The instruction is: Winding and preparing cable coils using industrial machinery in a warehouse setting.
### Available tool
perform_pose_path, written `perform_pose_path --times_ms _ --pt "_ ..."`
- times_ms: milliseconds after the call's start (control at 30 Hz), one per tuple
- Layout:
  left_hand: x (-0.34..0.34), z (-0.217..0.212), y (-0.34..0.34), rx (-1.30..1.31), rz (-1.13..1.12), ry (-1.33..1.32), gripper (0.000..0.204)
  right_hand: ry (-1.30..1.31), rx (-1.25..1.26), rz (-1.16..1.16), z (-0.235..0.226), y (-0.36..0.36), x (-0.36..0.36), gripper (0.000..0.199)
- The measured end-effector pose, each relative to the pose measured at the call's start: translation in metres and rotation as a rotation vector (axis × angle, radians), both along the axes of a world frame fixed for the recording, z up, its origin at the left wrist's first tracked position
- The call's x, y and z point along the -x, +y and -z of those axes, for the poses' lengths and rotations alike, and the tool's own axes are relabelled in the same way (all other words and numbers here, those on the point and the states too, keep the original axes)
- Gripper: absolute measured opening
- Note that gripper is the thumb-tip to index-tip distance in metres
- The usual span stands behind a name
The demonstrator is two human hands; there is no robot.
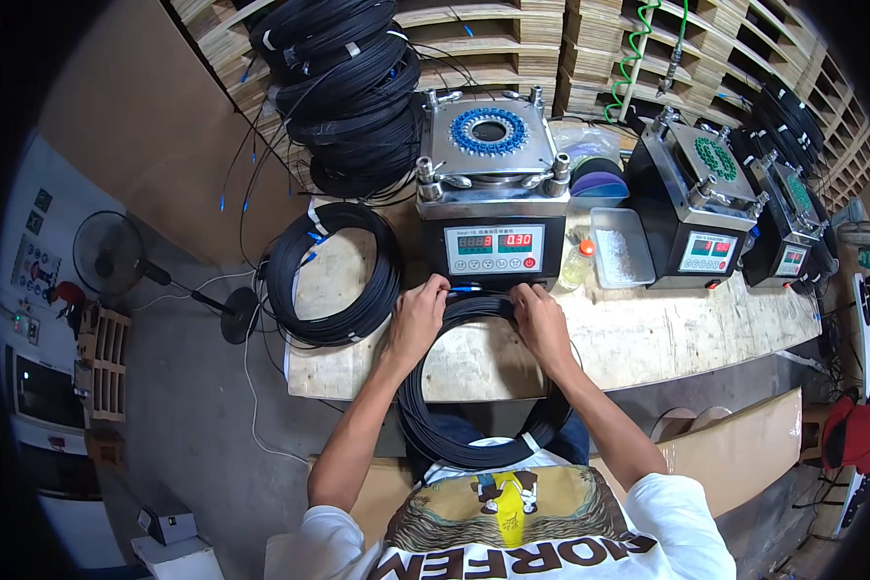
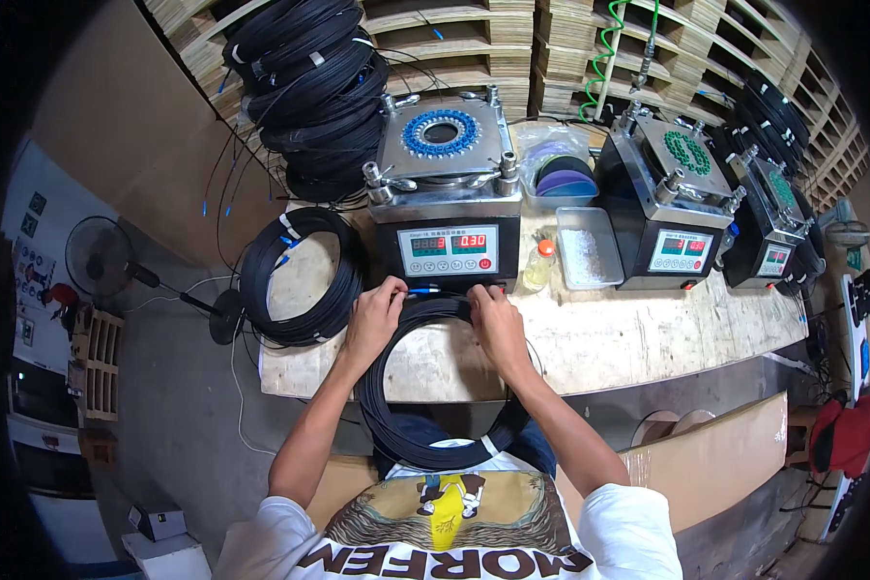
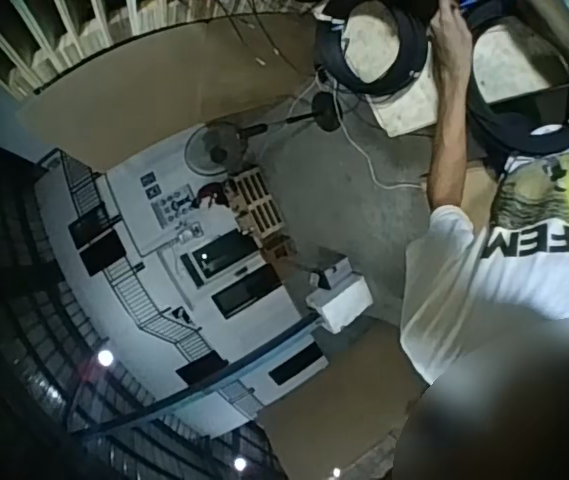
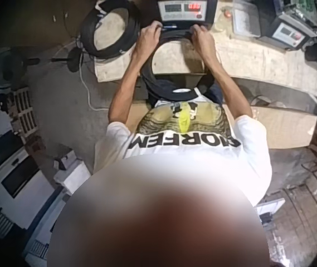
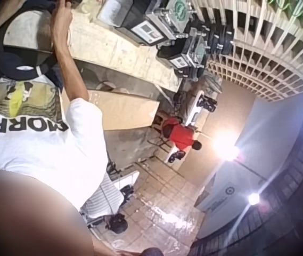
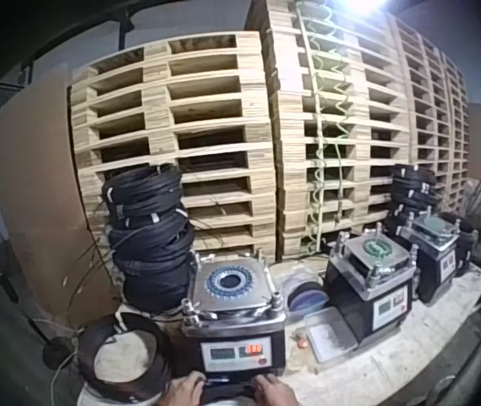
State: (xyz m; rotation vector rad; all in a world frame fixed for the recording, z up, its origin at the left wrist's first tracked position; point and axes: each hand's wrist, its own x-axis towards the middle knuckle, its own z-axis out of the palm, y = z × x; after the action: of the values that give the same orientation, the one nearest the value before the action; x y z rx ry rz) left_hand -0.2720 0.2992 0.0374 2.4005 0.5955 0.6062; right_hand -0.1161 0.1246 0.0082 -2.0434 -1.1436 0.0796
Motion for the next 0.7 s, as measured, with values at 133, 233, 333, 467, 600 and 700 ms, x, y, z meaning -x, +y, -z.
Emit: perform_pose_path --times_ms 133,233,333,467,600,700 --pt "0.009 0.023 0.003 0.127 -0.039 0.025 0.009 -0.043 0.084 0.039 0.006 -0.001 0.002 0.015" --pt "0.012 0.035 0.006 0.239 -0.038 -0.038 0.013 -0.094 0.087 0.034 0.017 0.0 -0.008 0.019" --pt "0.019 0.046 0.027 0.309 -0.056 0.135 0.02 -0.046 0.109 0.006 0.023 -0.002 -0.011 0.031" --pt "0.025 0.05 0.051 0.794 -0.173 0.248 0.02 0.011 -0.048 -0.038 0.031 -0.002 -0.019 0.029" --pt "0.02 0.046 0.056 0.703 0.102 0.449 0.036 0.175 -0.019 -0.082 0.048 -0.005 -0.025 0.025" --pt "0.004 0.021 0.048 0.533 0.261 0.619 0.059 0.231 0.011 -0.111 0.054 -0.005 -0.034 0.026"
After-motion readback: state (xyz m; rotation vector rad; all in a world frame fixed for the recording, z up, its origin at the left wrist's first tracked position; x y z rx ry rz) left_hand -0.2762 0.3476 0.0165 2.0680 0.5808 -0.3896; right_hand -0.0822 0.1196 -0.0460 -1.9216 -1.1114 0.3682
